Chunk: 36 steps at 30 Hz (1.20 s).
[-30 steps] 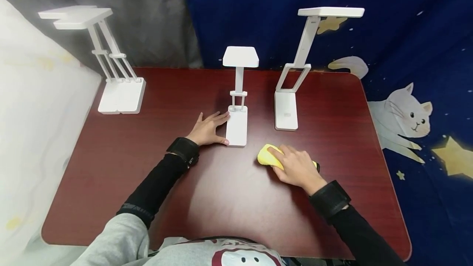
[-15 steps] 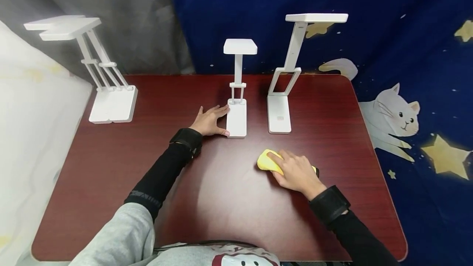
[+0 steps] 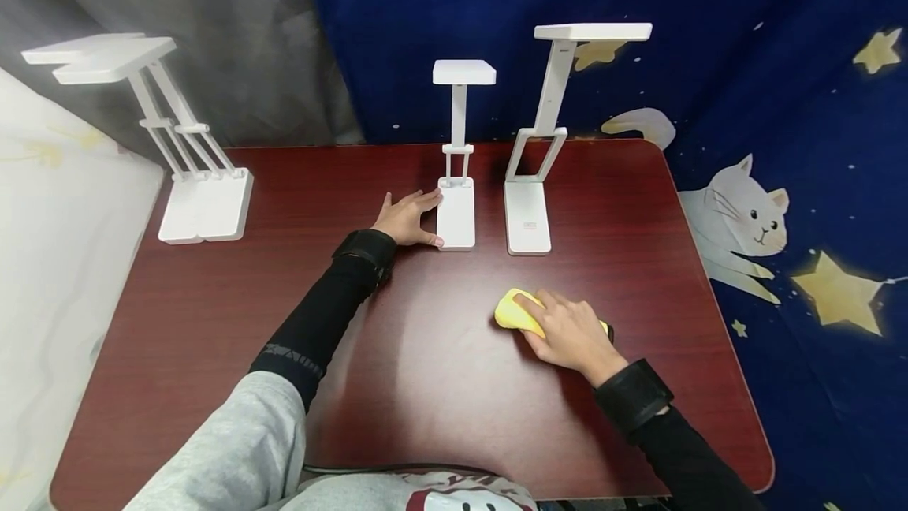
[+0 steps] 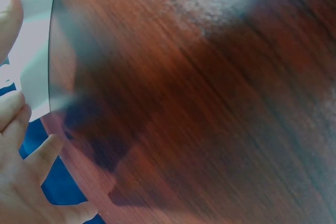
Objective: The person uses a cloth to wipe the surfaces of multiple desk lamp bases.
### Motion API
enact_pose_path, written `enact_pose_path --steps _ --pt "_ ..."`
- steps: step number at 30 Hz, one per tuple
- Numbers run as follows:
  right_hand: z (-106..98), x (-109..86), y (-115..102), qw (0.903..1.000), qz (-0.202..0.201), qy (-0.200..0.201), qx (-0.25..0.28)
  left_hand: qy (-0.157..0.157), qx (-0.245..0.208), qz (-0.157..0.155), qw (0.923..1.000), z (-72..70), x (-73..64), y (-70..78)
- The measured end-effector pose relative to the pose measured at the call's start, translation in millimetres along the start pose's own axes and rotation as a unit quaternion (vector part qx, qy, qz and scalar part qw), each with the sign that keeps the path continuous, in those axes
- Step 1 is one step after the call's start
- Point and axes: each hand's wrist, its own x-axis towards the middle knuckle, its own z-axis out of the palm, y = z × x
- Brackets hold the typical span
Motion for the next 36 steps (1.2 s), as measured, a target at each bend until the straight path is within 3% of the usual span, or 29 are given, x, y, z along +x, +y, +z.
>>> enact_pose_path --steps 7,11,14,17,20,24,28,32,36 --pt "1.5 2.8 -3.1 1.0 -0.007 0.005 0.003 -0.023 -0.003 -0.008 0.9997 0.6 1.2 -2.4" --pt "2.5 3.5 -5.5 0.9999 -0.008 0.005 0.005 -0.049 -0.038 -0.009 0.998 3.7 -1.6 -7.0" --pt "2.2 3.4 -6.9 1.0 -0.007 0.005 0.004 -0.031 -0.069 -0.007 0.9971 5.5 -12.1 -18.9" --pt "1.1 3.6 -7.5 1.0 -0.003 0.003 0.006 0.007 -0.075 -0.009 0.9972 -3.1 -35.1 -45.2" --pt "-0.3 3.8 -7.4 1.0 0.002 0.004 0.008 0.043 -0.044 -0.029 0.9977 -19.4 -70.8 -93.3" --pt "-1.2 2.9 -6.1 0.9999 0.006 0.007 0.009 0.086 -0.007 -0.104 0.9908 -43.8 -128.0 -165.2" --pt "0.2 3.1 -5.9 0.9999 0.002 0.007 0.014 0.086 0.007 -0.188 0.9784 -62.1 -176.0 -212.4" --pt "2.4 5.8 -7.4 0.9998 -0.006 0.008 0.02 0.061 0.008 -0.219 0.9738 -68.0 -201.1 -230.1" --pt "4.1 8.6 -9.6 0.9997 -0.007 0.009 0.021 0.047 0.004 -0.222 0.9739 -66.5 -207.3 -231.1"
